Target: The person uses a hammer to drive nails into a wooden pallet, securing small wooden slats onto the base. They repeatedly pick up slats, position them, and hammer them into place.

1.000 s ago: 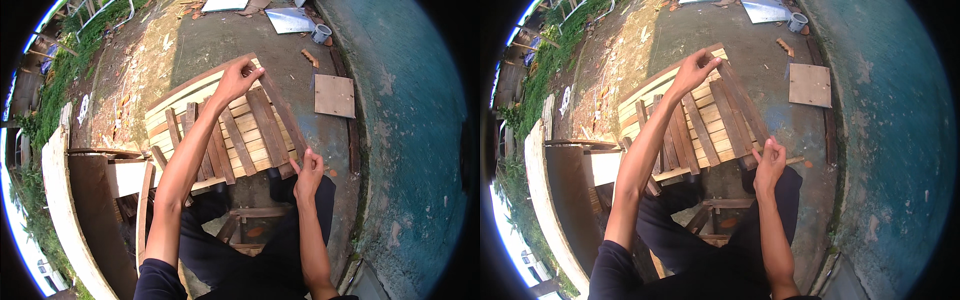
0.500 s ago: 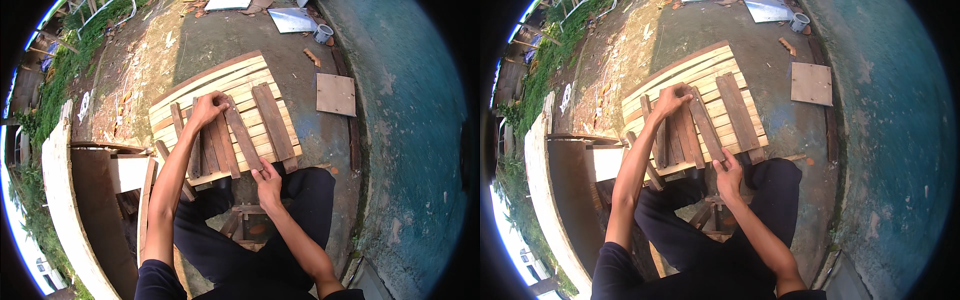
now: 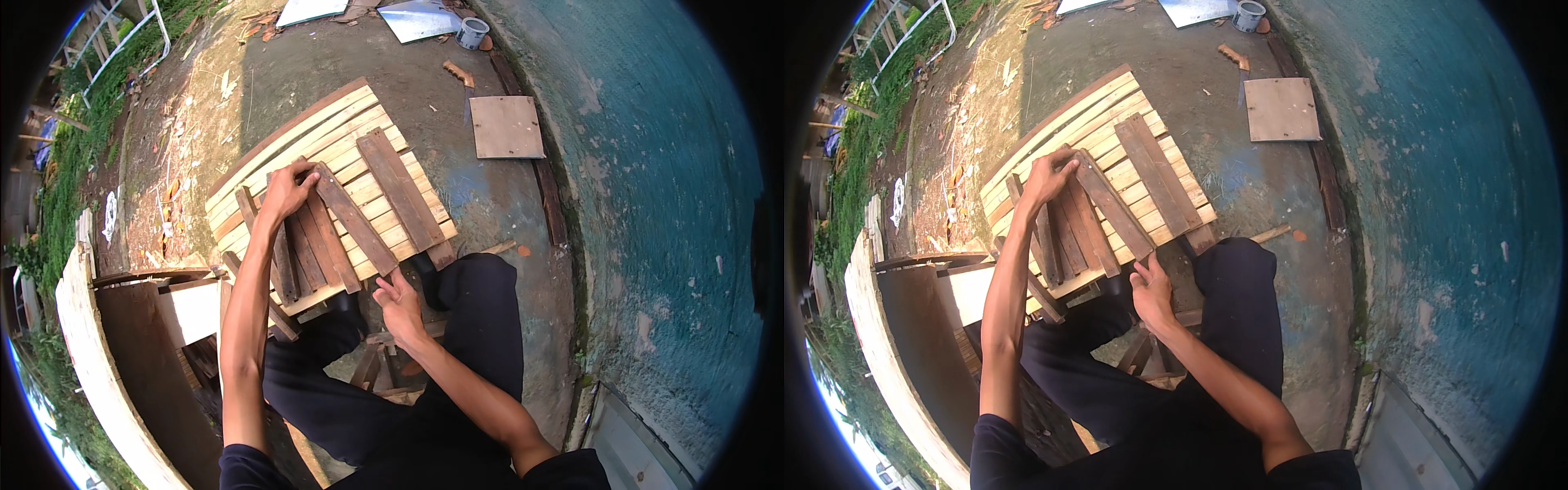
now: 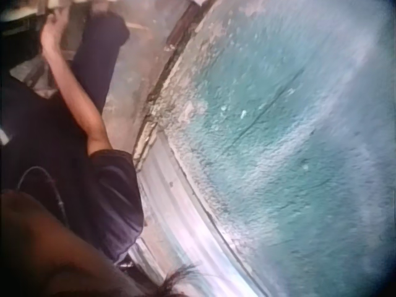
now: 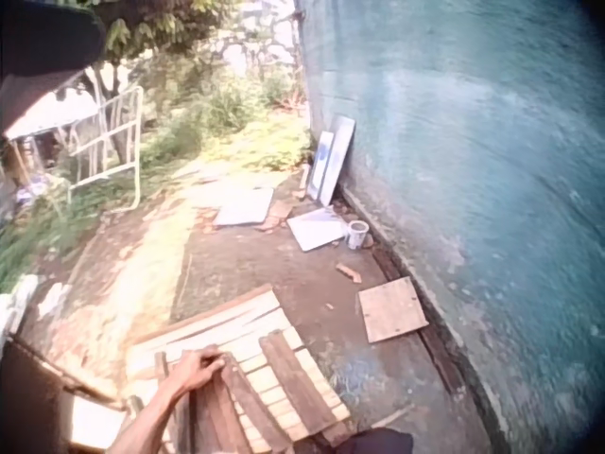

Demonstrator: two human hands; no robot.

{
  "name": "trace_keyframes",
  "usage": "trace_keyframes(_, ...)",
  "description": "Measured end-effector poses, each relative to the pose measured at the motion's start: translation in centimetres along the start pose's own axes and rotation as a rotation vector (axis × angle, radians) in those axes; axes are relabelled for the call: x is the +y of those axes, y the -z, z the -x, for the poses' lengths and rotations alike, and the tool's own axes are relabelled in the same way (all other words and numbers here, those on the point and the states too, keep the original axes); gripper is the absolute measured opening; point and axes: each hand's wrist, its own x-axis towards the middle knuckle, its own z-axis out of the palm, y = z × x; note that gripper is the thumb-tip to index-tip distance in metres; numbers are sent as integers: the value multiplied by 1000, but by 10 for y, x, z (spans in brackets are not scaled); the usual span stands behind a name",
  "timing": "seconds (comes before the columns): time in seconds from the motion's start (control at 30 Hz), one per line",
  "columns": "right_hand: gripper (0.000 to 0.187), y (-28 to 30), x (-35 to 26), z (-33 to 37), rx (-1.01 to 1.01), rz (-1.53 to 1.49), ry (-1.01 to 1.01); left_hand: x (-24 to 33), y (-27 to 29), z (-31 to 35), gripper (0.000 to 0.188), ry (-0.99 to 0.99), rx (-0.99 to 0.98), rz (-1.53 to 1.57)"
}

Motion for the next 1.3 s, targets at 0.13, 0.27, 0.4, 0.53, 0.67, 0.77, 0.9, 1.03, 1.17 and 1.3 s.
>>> trace_keyframes(0.13, 67, -3, -6, 4, -23, -33, 30, 1, 4, -1, 34, 2, -1, -34)
trace_keyframes(0.27, 65, 4, -11, 6, -96, -214, 90, 3, 7, -2, 35, -4, -54, -48)
trace_keyframes(0.4, 64, 12, -15, 5, -83, -243, 36, 4, 8, -2, 35, -8, -69, -89)
trace_keyframes(0.53, 67, 12, -17, 4, 2, -131, -54, 2, 4, 0, 33, 4, -41, -56)
trace_keyframes(0.67, 72, 10, -18, 6, 25, -102, -96, 1, 4, 3, 32, -8, -23, -24)
trace_keyframes(0.77, 76, 9, -16, 9, 14, -86, 14, 6, 6, 3, 32, -10, -25, 18)
trace_keyframes(0.9, 77, 6, -12, 8, 43, -238, 144, 17, 2, -5, 34, 1, -31, 87)
trace_keyframes(1.03, 76, 7, -15, 1, 98, -291, 85, 22, -10, -17, 34, 121, -10, 89)
trace_keyframes(1.17, 68, 10, -21, -8, 143, -376, -95, 14, -27, -17, 32, 62, 37, 181)
trace_keyframes(1.3, 59, 14, -16, -16, 181, -229, -178, 5, -27, -18, 41, 122, 11, 336)
